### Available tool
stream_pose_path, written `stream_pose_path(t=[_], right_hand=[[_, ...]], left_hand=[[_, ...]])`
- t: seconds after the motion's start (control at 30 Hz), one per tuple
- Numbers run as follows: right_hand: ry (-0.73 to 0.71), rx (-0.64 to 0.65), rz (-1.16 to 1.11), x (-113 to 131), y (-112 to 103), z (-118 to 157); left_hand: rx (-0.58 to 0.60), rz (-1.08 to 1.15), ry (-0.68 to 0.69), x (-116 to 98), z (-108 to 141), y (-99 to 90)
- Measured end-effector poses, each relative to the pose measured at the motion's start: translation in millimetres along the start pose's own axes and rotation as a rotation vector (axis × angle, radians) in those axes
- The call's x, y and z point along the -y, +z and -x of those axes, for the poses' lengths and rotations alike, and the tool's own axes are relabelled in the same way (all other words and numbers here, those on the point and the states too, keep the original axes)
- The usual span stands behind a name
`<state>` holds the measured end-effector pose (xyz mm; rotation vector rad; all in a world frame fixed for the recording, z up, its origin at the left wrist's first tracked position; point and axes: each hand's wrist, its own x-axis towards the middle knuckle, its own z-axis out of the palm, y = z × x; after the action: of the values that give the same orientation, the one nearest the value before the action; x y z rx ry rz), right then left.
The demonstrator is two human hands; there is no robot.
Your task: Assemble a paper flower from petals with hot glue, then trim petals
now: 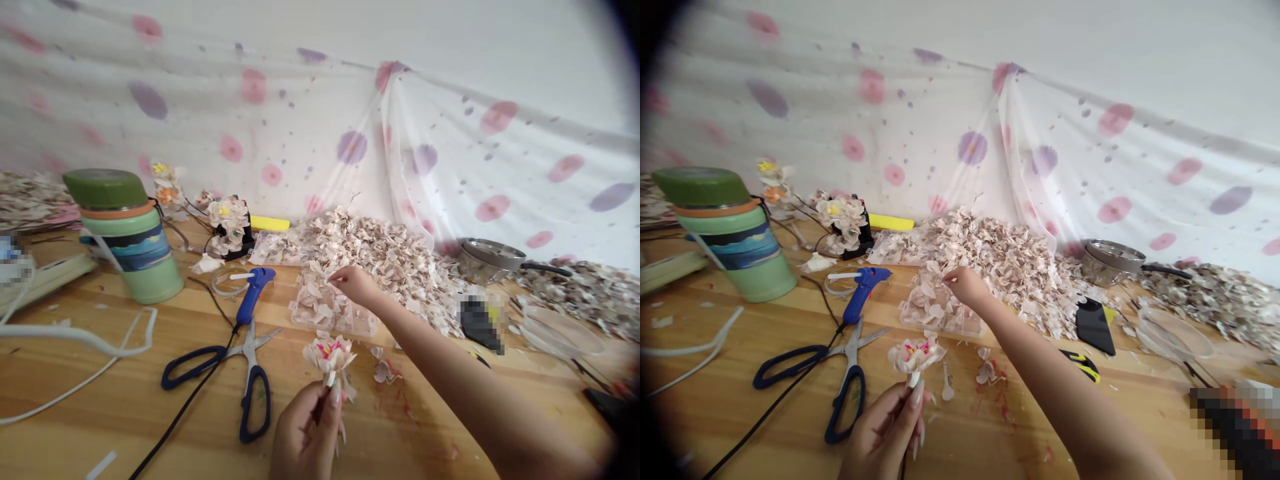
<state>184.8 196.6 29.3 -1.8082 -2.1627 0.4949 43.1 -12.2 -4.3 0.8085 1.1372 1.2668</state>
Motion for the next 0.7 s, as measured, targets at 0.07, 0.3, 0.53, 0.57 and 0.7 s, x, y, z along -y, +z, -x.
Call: stream_pose_path(t=[0.07, 0.3, 0.53, 0.57, 0.7], right_hand=[[-0.033, -0.004, 0.096, 1, 7, -12], [-0.151, -0.004, 0.283, -1, 15, -24], [-0.217, -0.051, 0.31, -7, 15, -24], [-0.222, -0.056, 0.311, -7, 15, -23], [-0.242, -0.034, 0.314, -7, 16, -20]], left_hand=[[0.013, -0.005, -0.003, 0, 0, 0.2], [-0.005, -0.01, 0.02, 1, 0, -0.7], [-0.013, -0.006, 0.02, 3, 0, -1.3], [-0.015, -0.005, 0.019, 3, 0, -1.2], [-0.022, -0.008, 0.026, 2, 1, 0.4]])
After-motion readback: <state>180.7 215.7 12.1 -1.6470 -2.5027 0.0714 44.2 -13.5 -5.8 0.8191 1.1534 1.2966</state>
